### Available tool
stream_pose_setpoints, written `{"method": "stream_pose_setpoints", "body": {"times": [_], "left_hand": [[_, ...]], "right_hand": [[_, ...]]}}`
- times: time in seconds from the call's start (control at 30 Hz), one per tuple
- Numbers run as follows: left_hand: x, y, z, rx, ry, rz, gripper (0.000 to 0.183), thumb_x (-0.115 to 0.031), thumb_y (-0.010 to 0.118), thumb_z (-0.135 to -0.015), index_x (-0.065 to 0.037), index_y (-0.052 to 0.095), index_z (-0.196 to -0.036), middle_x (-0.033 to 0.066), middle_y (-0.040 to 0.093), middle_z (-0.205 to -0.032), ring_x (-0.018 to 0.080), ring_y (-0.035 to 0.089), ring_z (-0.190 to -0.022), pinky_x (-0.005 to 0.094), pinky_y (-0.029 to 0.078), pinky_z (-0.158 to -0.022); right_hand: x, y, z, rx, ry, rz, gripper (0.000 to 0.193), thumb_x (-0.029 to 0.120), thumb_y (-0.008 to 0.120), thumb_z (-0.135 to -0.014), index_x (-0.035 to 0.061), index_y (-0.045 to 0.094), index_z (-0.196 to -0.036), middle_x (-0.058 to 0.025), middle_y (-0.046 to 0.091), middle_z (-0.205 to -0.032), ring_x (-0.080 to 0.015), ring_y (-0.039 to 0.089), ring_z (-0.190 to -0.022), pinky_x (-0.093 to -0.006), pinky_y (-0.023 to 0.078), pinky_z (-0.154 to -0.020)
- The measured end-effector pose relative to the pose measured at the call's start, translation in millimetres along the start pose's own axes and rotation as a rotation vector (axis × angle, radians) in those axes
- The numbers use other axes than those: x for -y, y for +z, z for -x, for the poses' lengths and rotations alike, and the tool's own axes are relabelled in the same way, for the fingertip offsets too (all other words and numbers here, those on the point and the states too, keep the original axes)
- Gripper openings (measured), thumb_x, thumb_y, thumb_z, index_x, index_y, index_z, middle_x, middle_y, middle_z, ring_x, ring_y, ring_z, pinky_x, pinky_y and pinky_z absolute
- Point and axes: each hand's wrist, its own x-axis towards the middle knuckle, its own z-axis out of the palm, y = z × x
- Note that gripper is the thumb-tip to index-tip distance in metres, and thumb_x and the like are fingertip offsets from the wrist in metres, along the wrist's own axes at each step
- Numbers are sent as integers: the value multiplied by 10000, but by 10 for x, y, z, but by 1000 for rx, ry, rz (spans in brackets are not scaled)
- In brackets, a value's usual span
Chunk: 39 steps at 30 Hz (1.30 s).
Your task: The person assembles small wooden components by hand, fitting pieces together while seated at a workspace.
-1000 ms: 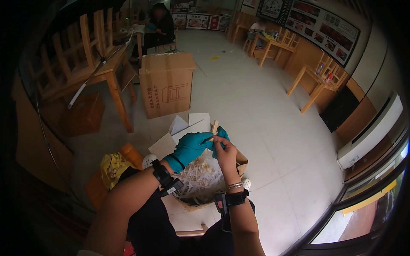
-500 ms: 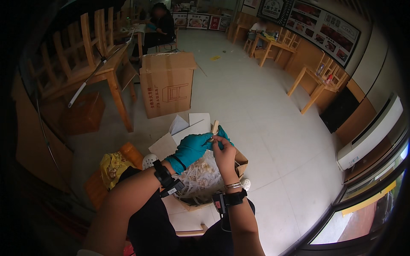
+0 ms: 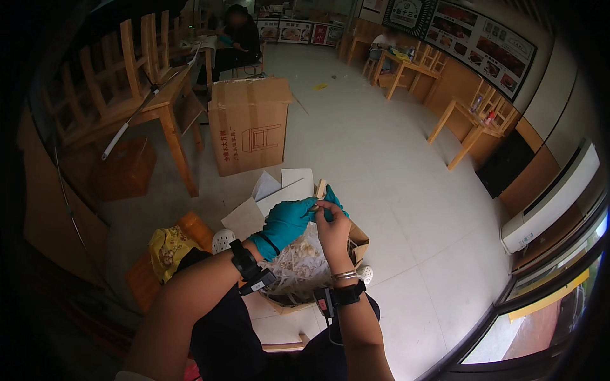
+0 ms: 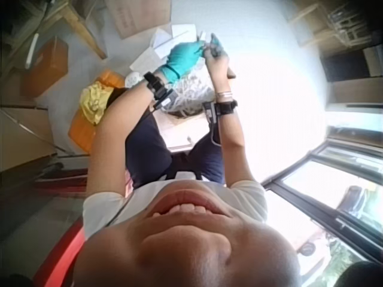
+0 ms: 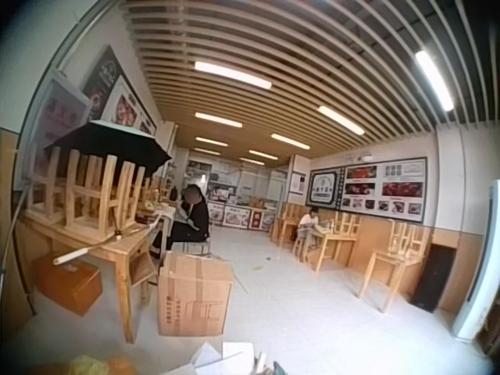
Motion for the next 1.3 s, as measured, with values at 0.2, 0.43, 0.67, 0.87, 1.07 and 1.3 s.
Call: {"method": "stream_pose_setpoints", "body": {"times": [0.2, 0.43, 0.67, 0.87, 1.07, 1.3], "left_hand": [[-58, -35, 12, -27, 10, 48, 277, -224, 601, -848, -104, 611, -1098, 140, 653, -905, 326, 636, -792, 368, 504, -651], [-119, -58, -30, -60, 40, 55, 248, -176, 623, -814, -80, 629, -1043, 146, 645, -922, 331, 620, -811, 374, 496, -675], [-110, -181, -116, 69, 67, 145, 249, -138, 665, -777, -67, 630, -1013, 135, 604, -881, 308, 595, -815, 357, 477, -700], [-50, -107, -109, 37, 61, 191, 226, -125, 668, -783, -74, 635, -1001, 113, 609, -879, 273, 604, -816, 343, 477, -703], [-58, -27, -101, -76, 36, 251, 215, -128, 679, -779, -74, 645, -985, 113, 612, -882, 268, 607, -804, 339, 483, -693], [-47, -54, -89, -92, -10, 407, 214, -100, 670, -785, -65, 650, -996, 101, 623, -916, 218, 614, -819, 301, 497, -730]], "right_hand": [[53, 30, 2, -31, 75, -109, 107, 60, 596, -838, 16, 641, -925, 7, 570, -637, -24, 461, -532, -192, 355, -471], [29, 58, -13, -64, 196, -325, 86, 64, 592, -843, 39, 627, -917, 19, 548, -633, -23, 450, -518, -190, 348, -464], [171, -106, -85, 58, -247, 204, 136, 36, 596, -803, 57, 555, -930, -75, 551, -618, -194, 501, -459, -288, 398, -477], [217, -98, -61, 3, -195, 142, 177, 36, 610, -792, 52, 454, -874, -121, 572, -719, -253, 563, -596, -317, 447, -568], [12, -23, -60, -86, -41, -10, 191, 41, 637, -781, 53, 492, -904, -89, 580, -733, -182, 560, -601, -292, 447, -554], [107, -63, -61, 2, 16, -171, 180, 43, 640, -810, 72, 534, -953, 2, 562, -698, -55, 493, -521, -204, 396, -465]]}}
